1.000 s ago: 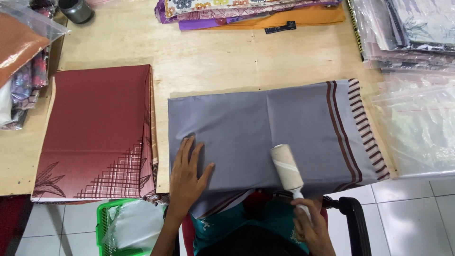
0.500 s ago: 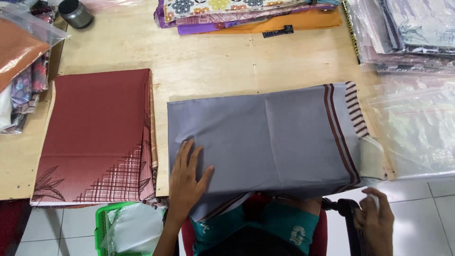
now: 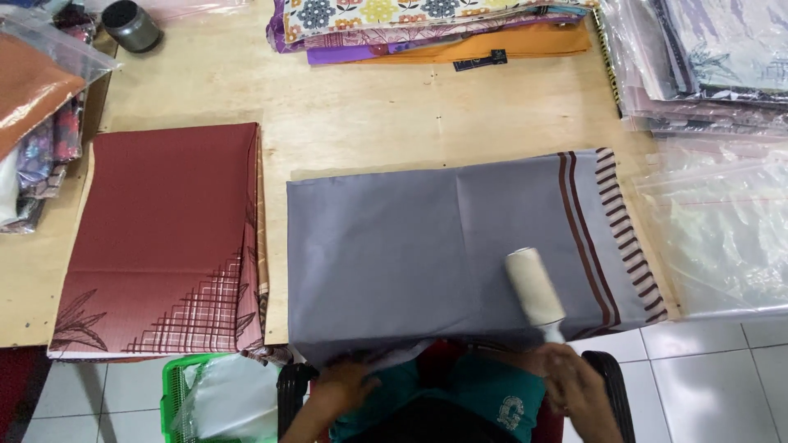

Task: Using a lint roller to clean a piece of folded cloth on a table.

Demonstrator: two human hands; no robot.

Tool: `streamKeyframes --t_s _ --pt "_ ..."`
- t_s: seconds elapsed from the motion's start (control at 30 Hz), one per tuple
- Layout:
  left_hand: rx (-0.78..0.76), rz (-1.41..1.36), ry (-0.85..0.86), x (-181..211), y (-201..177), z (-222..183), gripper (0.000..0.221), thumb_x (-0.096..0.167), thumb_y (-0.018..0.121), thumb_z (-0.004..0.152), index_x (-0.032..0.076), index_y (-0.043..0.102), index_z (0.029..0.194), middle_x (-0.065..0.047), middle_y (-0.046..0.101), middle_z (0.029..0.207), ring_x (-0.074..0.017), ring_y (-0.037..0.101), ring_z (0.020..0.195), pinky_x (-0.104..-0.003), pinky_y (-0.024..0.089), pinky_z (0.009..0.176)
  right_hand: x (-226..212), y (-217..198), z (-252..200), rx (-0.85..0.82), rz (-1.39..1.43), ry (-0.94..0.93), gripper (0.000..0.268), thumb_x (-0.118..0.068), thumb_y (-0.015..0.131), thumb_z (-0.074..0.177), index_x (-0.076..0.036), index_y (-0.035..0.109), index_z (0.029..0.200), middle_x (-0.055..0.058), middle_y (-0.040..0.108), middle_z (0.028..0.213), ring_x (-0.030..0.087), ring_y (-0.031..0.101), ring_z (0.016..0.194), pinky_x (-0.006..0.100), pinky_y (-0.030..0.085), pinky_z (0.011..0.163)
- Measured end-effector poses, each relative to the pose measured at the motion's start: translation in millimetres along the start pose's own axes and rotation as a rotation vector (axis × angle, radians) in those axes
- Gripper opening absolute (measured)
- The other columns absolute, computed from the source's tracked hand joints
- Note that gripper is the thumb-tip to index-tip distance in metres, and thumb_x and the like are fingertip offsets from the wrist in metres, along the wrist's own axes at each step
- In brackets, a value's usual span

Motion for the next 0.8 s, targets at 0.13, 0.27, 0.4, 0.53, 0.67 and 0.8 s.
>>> streamKeyframes --t_s 0.13,0.27,0.4,0.53,0.67,0.8 --pt "0.407 0.199 -0.114 -38 5 41 0.058 0.056 0.046 0.097 0.037 0.042 0.151 -0.004 0.046 0.154 -0.0368 0.039 0.140 -0.055 0.028 0.113 -46 -8 -3 0.380 -0.195 -0.021 0.027 -0.019 0.044 0.110 -0.003 0.066 0.115 0.005 0.032 0.065 0.013 0.027 0.051 0.029 0.020 0.042" --pt "0.338 0.162 -0.400 -24 -22 22 0.061 0.069 0.032 0.097 0.035 0.049 0.146 -0.003 0.041 0.158 -0.0350 0.031 0.150 -0.054 0.019 0.123 -77 -15 -11 0.565 -0.196 -0.079 0.020 -0.011 0.038 0.116 -0.002 0.055 0.113 0.002 0.023 0.064 0.011 0.022 0.052 0.029 0.020 0.046" --pt "0.187 0.445 -0.174 30 -28 -15 0.088 0.062 0.048 0.096 0.008 0.020 0.160 -0.018 0.021 0.166 -0.0504 0.009 0.154 -0.070 -0.001 0.122 -48 -16 -17 0.573 -0.215 -0.146 0.017 -0.012 0.043 0.111 -0.004 0.058 0.114 0.006 0.024 0.055 0.015 0.027 0.043 0.029 0.022 0.038" --pt "0.063 -0.354 0.590 145 -131 -131 0.043 0.040 0.053 0.104 0.014 0.055 0.139 -0.010 0.060 0.136 -0.0265 0.057 0.126 -0.040 0.044 0.106 -24 9 -14 0.238 -0.062 -0.010 0.032 -0.024 0.050 0.106 0.002 0.067 0.110 0.004 0.027 0.052 0.013 0.021 0.041 0.030 0.017 0.038" --pt "1.010 -0.022 0.634 114 -179 -112 0.050 0.036 0.064 0.100 0.007 0.057 0.140 -0.018 0.060 0.142 -0.0355 0.054 0.136 -0.053 0.039 0.116 -28 24 -5 0.126 -0.176 0.041 0.034 -0.022 0.046 0.107 0.002 0.069 0.114 0.004 0.025 0.052 0.014 0.024 0.042 0.032 0.022 0.039" --pt "1.017 0.240 0.265 84 -196 -85 0.063 0.047 0.047 0.103 0.021 0.036 0.159 -0.004 0.029 0.169 -0.0322 0.019 0.158 -0.056 0.020 0.123 -16 -5 0 0.196 -0.164 0.094 0.035 -0.024 0.045 0.108 0.001 0.069 0.113 0.006 0.024 0.055 0.014 0.020 0.044 0.032 0.020 0.040"
Point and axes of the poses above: each hand's wrist, its own z-axis towards the middle knuckle, its own y-axis out of the palm, x = y × z, the point moved 3 cm from there along z, towards the middle knuckle
